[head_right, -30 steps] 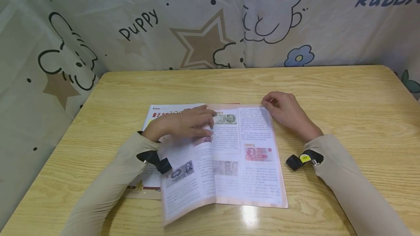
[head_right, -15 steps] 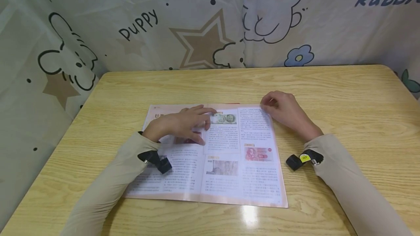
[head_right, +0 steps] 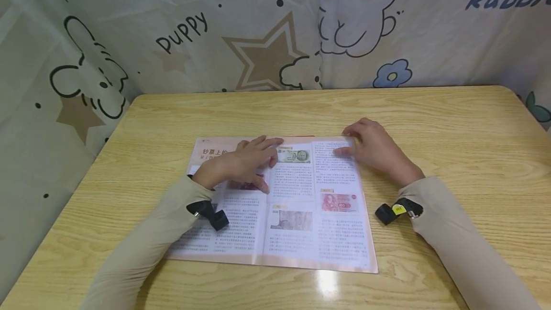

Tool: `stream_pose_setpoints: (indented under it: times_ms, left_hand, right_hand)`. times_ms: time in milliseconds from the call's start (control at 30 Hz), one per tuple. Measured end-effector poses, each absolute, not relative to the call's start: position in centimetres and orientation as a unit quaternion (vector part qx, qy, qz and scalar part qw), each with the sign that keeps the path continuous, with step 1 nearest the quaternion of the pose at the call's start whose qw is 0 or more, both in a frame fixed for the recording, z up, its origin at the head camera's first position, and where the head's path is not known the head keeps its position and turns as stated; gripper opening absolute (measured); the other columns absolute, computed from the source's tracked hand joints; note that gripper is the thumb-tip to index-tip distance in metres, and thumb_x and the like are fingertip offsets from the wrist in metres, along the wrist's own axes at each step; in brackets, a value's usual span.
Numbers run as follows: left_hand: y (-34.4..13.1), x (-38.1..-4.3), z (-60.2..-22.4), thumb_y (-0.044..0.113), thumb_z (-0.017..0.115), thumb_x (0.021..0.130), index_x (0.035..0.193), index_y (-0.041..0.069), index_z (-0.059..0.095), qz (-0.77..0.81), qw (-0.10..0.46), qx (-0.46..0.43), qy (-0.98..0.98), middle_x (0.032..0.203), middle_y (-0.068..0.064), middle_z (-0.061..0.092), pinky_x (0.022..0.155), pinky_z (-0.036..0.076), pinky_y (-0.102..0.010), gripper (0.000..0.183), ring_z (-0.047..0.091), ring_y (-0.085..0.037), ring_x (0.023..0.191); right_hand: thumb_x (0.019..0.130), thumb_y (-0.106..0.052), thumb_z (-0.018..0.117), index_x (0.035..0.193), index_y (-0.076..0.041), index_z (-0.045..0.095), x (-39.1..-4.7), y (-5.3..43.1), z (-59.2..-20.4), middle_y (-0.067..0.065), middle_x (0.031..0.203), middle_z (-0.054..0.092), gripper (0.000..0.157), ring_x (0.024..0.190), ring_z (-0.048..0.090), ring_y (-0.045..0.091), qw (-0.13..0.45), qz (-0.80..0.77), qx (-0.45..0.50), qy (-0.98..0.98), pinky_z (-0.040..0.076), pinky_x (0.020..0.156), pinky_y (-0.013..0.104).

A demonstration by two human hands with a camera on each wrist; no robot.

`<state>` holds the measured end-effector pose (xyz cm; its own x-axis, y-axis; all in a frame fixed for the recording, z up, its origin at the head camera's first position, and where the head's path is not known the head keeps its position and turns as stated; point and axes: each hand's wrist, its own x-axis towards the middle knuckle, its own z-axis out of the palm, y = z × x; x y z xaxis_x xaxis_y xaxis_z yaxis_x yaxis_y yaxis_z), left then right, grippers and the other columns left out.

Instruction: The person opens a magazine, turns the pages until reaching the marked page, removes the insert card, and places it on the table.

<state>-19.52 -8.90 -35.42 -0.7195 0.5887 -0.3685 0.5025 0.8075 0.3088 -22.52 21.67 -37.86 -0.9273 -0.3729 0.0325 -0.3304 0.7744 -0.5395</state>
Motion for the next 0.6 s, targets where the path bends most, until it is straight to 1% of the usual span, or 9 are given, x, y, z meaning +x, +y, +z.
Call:
stream_pose_setpoints:
  times_ms: [100, 233, 333, 467, 533, 600]
  left_hand:
    - [-8.91, -19.5, -35.44, 0.039, 0.081, 0.071, 0.091, 0.017, 0.046, 0.097, 0.23, 0.294, 0.923, 0.162, -0.002, 0.01, 0.11, 0.012, -0.06, 0.046, 0.004, -0.036, 0.147]
    - [-8.95, -19.47, -35.45, 0.039, 0.082, 0.071, 0.092, 0.016, 0.046, 0.1, 0.228, 0.297, 0.922, 0.162, -0.003, 0.01, 0.11, 0.012, -0.06, 0.047, 0.004, -0.036, 0.147]
    - [-8.96, -19.53, -35.57, 0.041, 0.082, 0.069, 0.098, 0.016, 0.046, 0.099, 0.225, 0.292, 0.924, 0.162, -0.006, 0.009, 0.111, 0.013, -0.059, 0.052, 0.005, -0.037, 0.146]
    - [-9.04, -19.74, -35.79, 0.046, 0.083, 0.066, 0.11, 0.018, 0.044, 0.097, 0.224, 0.269, 0.932, 0.161, -0.011, 0.007, 0.112, 0.01, -0.06, 0.065, 0.004, -0.037, 0.146]
    - [-9.13, -19.84, -35.88, 0.049, 0.082, 0.065, 0.115, 0.018, 0.041, 0.093, 0.224, 0.26, 0.935, 0.161, -0.012, 0.008, 0.112, 0.007, -0.062, 0.071, 0.004, -0.035, 0.147]
    - [-9.21, -19.92, -35.96, 0.051, 0.082, 0.065, 0.118, 0.018, 0.04, 0.088, 0.22, 0.26, 0.936, 0.158, -0.011, 0.016, 0.111, 0.008, -0.063, 0.075, 0.009, -0.033, 0.146]
  right_hand:
    - [0.078, -0.033, 0.082, 0.123, 0.004, 0.061, -22.42, 21.6, -37.78, 0.021, 0.115, 0.052, 0.062, 0.097, 0.047, 0.034, 0.037, -0.258, -0.192, 0.946, 0.04, 0.08, 0.046]
    - [0.077, -0.033, 0.082, 0.123, 0.005, 0.061, -22.3, 21.49, -37.8, 0.021, 0.115, 0.049, 0.064, 0.096, 0.045, 0.033, 0.031, -0.242, -0.197, 0.95, 0.038, 0.077, 0.044]
    - [0.078, -0.03, 0.082, 0.121, 0.006, 0.062, -22.18, 21.39, -37.82, 0.022, 0.117, 0.051, 0.06, 0.098, 0.048, 0.035, 0.024, -0.236, -0.203, 0.95, 0.041, 0.08, 0.047]
    - [0.078, -0.025, 0.082, 0.119, 0.005, 0.063, -21.99, 21.25, -37.69, 0.024, 0.119, 0.056, 0.055, 0.103, 0.052, 0.038, 0.02, -0.234, -0.209, 0.949, 0.043, 0.087, 0.052]
    - [0.078, -0.024, 0.082, 0.12, 0.005, 0.062, -21.94, 21.15, -37.61, 0.024, 0.119, 0.057, 0.054, 0.106, 0.053, 0.038, 0.02, -0.237, -0.211, 0.948, 0.042, 0.09, 0.053]
    - [0.078, -0.023, 0.082, 0.119, 0.005, 0.062, -21.92, 21.07, -37.53, 0.025, 0.12, 0.057, 0.053, 0.107, 0.053, 0.038, 0.02, -0.24, -0.209, 0.948, 0.041, 0.092, 0.054]
